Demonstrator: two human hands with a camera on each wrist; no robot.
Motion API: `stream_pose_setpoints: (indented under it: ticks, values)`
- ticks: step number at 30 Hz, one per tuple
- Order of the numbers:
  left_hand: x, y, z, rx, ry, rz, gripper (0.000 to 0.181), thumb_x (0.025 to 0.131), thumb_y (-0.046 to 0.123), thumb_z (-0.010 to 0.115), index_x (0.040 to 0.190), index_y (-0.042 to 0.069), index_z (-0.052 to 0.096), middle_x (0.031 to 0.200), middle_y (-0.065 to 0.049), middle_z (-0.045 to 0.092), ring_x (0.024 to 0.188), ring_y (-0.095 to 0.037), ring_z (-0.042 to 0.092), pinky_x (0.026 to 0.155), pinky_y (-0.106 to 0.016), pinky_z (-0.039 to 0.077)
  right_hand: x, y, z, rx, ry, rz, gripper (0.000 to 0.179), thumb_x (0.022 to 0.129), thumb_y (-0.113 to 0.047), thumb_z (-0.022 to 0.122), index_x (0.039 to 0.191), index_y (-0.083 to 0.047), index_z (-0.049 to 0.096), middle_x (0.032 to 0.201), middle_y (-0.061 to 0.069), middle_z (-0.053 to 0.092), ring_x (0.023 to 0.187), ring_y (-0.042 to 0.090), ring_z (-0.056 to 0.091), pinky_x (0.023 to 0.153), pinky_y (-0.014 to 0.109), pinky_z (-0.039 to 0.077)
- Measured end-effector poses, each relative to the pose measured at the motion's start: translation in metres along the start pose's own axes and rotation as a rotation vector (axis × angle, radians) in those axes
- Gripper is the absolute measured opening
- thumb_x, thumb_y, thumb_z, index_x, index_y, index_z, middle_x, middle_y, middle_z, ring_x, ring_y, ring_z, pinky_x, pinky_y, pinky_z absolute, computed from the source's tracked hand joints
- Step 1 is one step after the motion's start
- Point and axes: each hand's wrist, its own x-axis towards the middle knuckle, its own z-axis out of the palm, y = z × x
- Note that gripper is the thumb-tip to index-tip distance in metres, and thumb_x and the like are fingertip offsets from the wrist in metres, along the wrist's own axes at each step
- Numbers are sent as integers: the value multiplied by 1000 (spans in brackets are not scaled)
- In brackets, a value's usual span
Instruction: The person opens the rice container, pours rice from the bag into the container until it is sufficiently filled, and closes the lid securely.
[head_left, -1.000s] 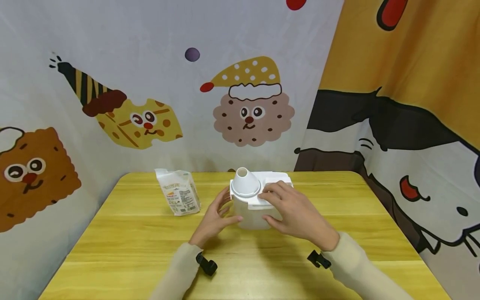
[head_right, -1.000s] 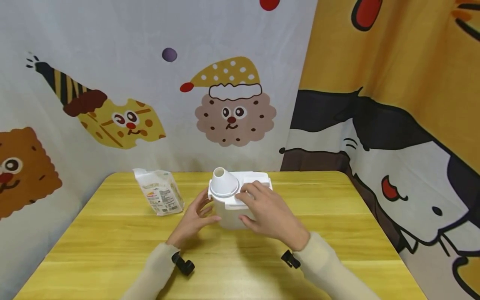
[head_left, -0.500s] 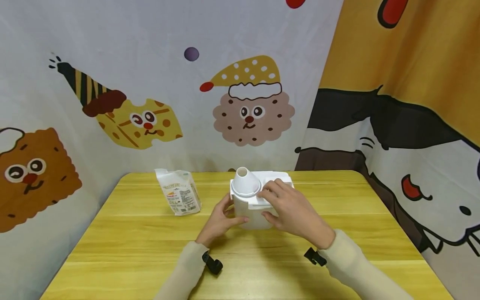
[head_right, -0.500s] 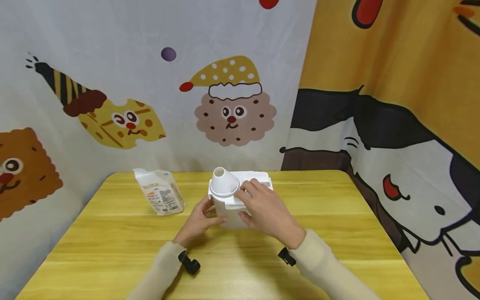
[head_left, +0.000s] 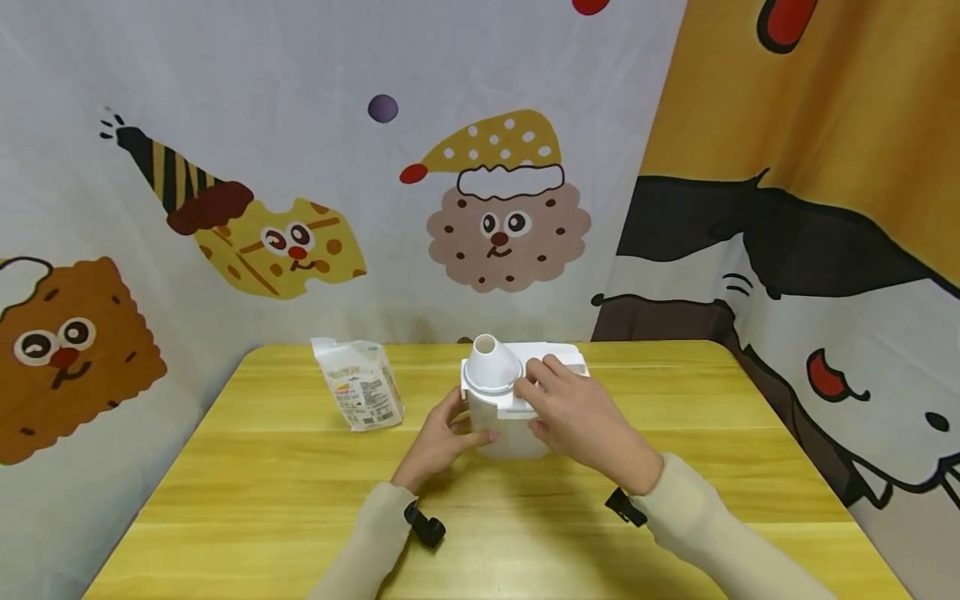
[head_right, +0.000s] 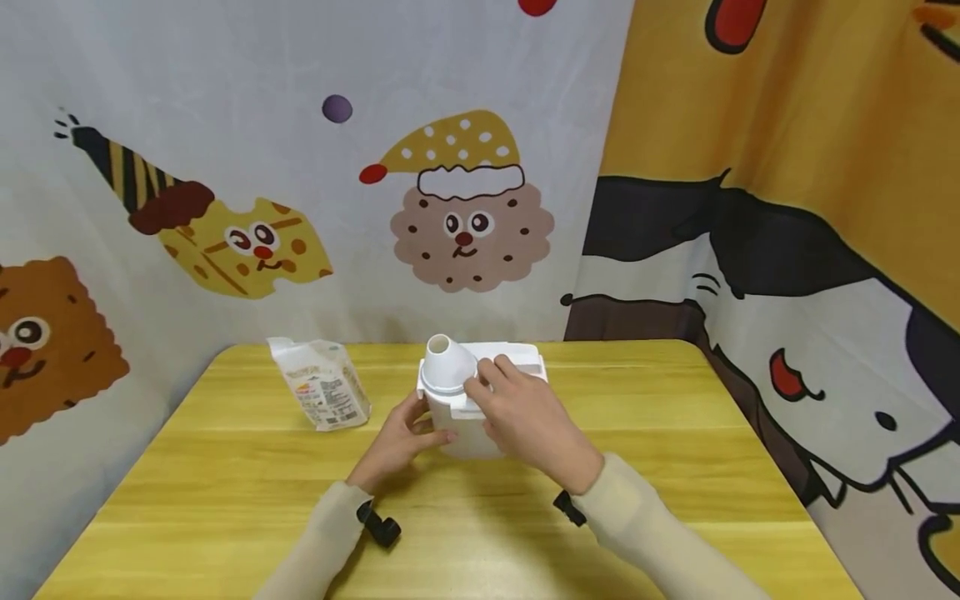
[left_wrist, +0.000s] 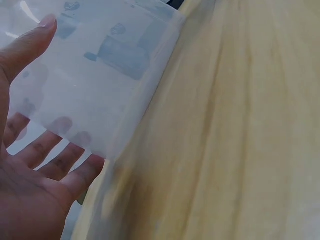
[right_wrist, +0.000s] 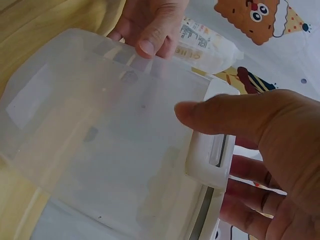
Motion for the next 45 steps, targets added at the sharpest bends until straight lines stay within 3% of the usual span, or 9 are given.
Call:
stream_pose_setpoints:
  ticks: [4, 11, 19, 28, 45]
  values:
    - [0, -3, 1, -1, -1, -16, 83, 83, 19, 88, 151, 35, 44, 151, 1, 54, 141, -30, 50, 114, -50, 48, 1, 0, 0, -44, -8, -25, 49, 67, -21, 94, 104, -14, 62, 99, 2, 60, 86, 20, 54, 54, 26, 54]
    - [3, -4, 2, -3, -11, -4, 85, 84, 22, 87, 153, 38, 41, 152, 1, 52, 142, -29, 49, 116, -51, 46, 5, 1, -4, -65, 4, -98, 42, 69, -12, 91, 101, -13, 64, 93, 4, 62, 77, 19, 58, 56, 27, 56]
    - [0, -4, 2, -7, -22, -14, 87, 84, 26, 87, 155, 38, 39, 154, -1, 51, 144, -31, 48, 114, -51, 47, 6, -3, -5, -113, 3, -158, 36, 72, -8, 86, 99, -11, 64, 91, 6, 63, 70, 19, 61, 47, 25, 51]
    - [-2, -6, 1, 8, -12, 2, 85, 84, 23, 87, 154, 35, 41, 152, -1, 52, 142, -30, 49, 116, -51, 46, 10, -9, -6, -190, -78, -188, 35, 78, -16, 87, 103, -11, 63, 97, 8, 63, 72, 19, 60, 46, 25, 49]
    - [-1, -9, 0, 29, -5, 6, 87, 85, 23, 86, 156, 34, 38, 154, -2, 50, 141, -30, 50, 116, -52, 45, 11, -16, -4, -328, -74, -261, 21, 85, -9, 78, 98, -8, 60, 88, 9, 59, 66, 17, 53, 43, 19, 41]
